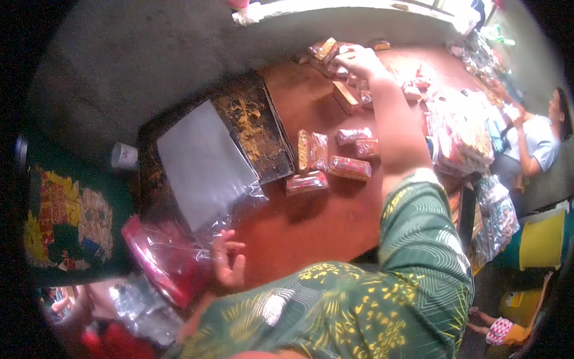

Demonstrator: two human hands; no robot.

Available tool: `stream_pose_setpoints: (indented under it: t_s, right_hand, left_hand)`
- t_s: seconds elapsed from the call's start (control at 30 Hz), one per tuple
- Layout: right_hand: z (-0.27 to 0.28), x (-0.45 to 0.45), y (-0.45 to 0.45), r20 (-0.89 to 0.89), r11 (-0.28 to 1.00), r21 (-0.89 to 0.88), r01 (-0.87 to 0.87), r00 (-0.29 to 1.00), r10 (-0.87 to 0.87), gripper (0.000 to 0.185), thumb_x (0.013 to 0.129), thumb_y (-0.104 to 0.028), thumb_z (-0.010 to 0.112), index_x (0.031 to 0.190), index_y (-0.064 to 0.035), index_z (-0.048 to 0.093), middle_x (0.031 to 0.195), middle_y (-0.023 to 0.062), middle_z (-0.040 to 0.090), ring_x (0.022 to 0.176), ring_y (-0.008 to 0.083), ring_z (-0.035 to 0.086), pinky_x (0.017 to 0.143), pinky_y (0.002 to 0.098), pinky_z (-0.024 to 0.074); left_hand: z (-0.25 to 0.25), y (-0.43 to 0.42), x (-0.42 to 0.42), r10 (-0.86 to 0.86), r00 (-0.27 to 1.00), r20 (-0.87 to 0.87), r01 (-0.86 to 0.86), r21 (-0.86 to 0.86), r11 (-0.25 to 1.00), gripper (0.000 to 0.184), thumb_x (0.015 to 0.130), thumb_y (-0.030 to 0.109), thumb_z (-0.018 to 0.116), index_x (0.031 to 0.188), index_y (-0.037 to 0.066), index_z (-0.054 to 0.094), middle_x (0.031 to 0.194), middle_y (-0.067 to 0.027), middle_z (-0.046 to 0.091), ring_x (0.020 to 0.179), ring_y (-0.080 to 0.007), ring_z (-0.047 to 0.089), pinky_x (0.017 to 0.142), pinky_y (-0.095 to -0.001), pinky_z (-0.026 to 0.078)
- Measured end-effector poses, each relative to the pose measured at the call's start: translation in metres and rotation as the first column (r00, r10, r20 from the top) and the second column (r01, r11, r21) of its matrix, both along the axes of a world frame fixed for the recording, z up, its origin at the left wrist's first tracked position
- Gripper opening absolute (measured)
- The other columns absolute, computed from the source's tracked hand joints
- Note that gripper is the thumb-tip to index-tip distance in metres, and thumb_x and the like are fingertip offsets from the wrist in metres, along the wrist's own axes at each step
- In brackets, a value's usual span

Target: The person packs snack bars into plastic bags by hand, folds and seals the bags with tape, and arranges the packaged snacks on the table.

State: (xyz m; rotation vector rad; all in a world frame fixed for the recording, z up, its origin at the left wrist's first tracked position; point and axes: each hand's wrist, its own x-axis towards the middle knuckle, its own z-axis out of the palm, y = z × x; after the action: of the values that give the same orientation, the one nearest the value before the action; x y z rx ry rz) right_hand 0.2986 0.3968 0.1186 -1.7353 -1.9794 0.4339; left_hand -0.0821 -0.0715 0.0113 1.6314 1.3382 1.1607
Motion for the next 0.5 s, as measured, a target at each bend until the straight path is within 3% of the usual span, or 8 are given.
stream_pose_setpoints:
  t_s: [0.1, 0.17, 0.2, 0.3, 0.33, 0.37, 0.47, 0.5]
  right_hand:
    - [0.006, -0.013, 0.080, 0.202, 0.977, 0.160, 0.141, 0.964, -0.172, 0.084, 0.086, -0.062, 0.070, 0.146, -0.0049, 0.055, 0.146, 0.0206, 0.058, 0.131, 0.0334, 0.060, 0.111, 0.0405, 0.0478]
    - [0.026, -0.036, 0.100, 0.118, 0.987, 0.032, 0.159, 0.980, -0.161, 0.081, 0.087, -0.062, 0.069, 0.146, -0.0076, 0.055, 0.147, 0.0190, 0.057, 0.129, 0.0337, 0.061, 0.109, 0.0411, 0.0492]
    - [0.023, -0.042, 0.120, 0.149, 0.992, 0.049, 0.115, 0.981, -0.121, 0.077, 0.086, -0.060, 0.070, 0.143, -0.0088, 0.059, 0.142, 0.0181, 0.061, 0.126, 0.0324, 0.063, 0.107, 0.0415, 0.0505]
    - [0.016, -0.059, 0.172, 0.411, 0.970, -0.238, -0.048, 0.900, 0.146, 0.074, 0.086, -0.059, 0.071, 0.139, -0.0087, 0.062, 0.136, 0.0176, 0.066, 0.124, 0.0307, 0.064, 0.105, 0.0418, 0.0514]
    - [0.006, -0.064, 0.168, 0.351, 0.975, -0.209, -0.072, 0.925, 0.143, 0.071, 0.086, -0.057, 0.072, 0.136, -0.0080, 0.064, 0.128, 0.0175, 0.070, 0.123, 0.0303, 0.065, 0.105, 0.0407, 0.0513]
    - [-0.009, -0.071, 0.161, 0.435, 0.996, -0.080, -0.040, 0.897, 0.071, 0.070, 0.087, -0.055, 0.071, 0.141, -0.0115, 0.061, 0.141, 0.0164, 0.062, 0.129, 0.0318, 0.061, 0.108, 0.0428, 0.0493]
    - [-0.026, -0.088, 0.135, 0.496, 0.972, -0.221, 0.082, 0.867, 0.040, 0.062, 0.094, -0.049, 0.064, 0.148, -0.0200, 0.054, 0.165, 0.0128, 0.032, 0.142, 0.0336, 0.048, 0.113, 0.0483, 0.0456]
    - [-0.027, -0.089, 0.125, 0.509, 0.975, -0.215, 0.062, 0.859, 0.057, 0.061, 0.094, -0.048, 0.064, 0.147, -0.0202, 0.054, 0.162, 0.0130, 0.037, 0.139, 0.0335, 0.051, 0.112, 0.0479, 0.0465]
  left_hand:
    - [0.000, -0.001, -0.003, -0.034, 0.994, -0.108, 0.037, 0.021, 0.999, 0.066, 0.095, 0.004, 0.063, 0.152, 0.002, 0.030, 0.146, -0.0173, 0.046, 0.110, -0.0218, 0.059, 0.101, -0.0408, 0.047]
    - [-0.008, -0.002, -0.001, -0.010, 0.995, -0.102, 0.015, 0.048, 0.999, 0.067, 0.095, 0.006, 0.065, 0.152, 0.002, 0.031, 0.144, -0.0193, 0.049, 0.109, -0.0227, 0.060, 0.100, -0.0412, 0.048]
    - [-0.013, -0.001, -0.003, -0.042, 0.995, -0.086, 0.048, 0.071, 0.996, 0.068, 0.096, 0.009, 0.067, 0.153, 0.002, 0.031, 0.142, -0.0205, 0.051, 0.110, -0.0233, 0.061, 0.099, -0.0408, 0.050]
    - [-0.026, -0.001, -0.002, -0.018, 1.000, -0.018, 0.019, 0.092, 0.996, 0.058, 0.097, 0.014, 0.070, 0.147, 0.002, 0.043, 0.128, -0.0174, 0.061, 0.103, -0.0220, 0.064, 0.092, -0.0394, 0.053]
    - [-0.025, -0.004, 0.004, 0.045, 0.999, 0.004, -0.045, 0.047, 0.998, 0.050, 0.096, 0.014, 0.071, 0.141, 0.003, 0.051, 0.117, -0.0144, 0.066, 0.099, -0.0211, 0.065, 0.090, -0.0379, 0.053]
    - [-0.024, -0.003, 0.004, 0.056, 0.998, -0.021, -0.054, 0.064, 0.997, 0.049, 0.096, 0.015, 0.071, 0.140, 0.003, 0.052, 0.116, -0.0139, 0.066, 0.099, -0.0211, 0.066, 0.089, -0.0376, 0.053]
    - [-0.016, 0.001, 0.010, 0.113, 0.991, -0.072, -0.104, 0.110, 0.988, 0.040, 0.095, 0.013, 0.071, 0.133, 0.004, 0.059, 0.106, -0.0117, 0.070, 0.095, -0.0217, 0.068, 0.086, -0.0369, 0.053]
    - [-0.015, 0.002, 0.009, 0.105, 0.992, -0.073, -0.097, 0.104, 0.990, 0.040, 0.095, 0.012, 0.072, 0.132, 0.004, 0.059, 0.104, -0.0115, 0.070, 0.094, -0.0218, 0.068, 0.085, -0.0369, 0.053]
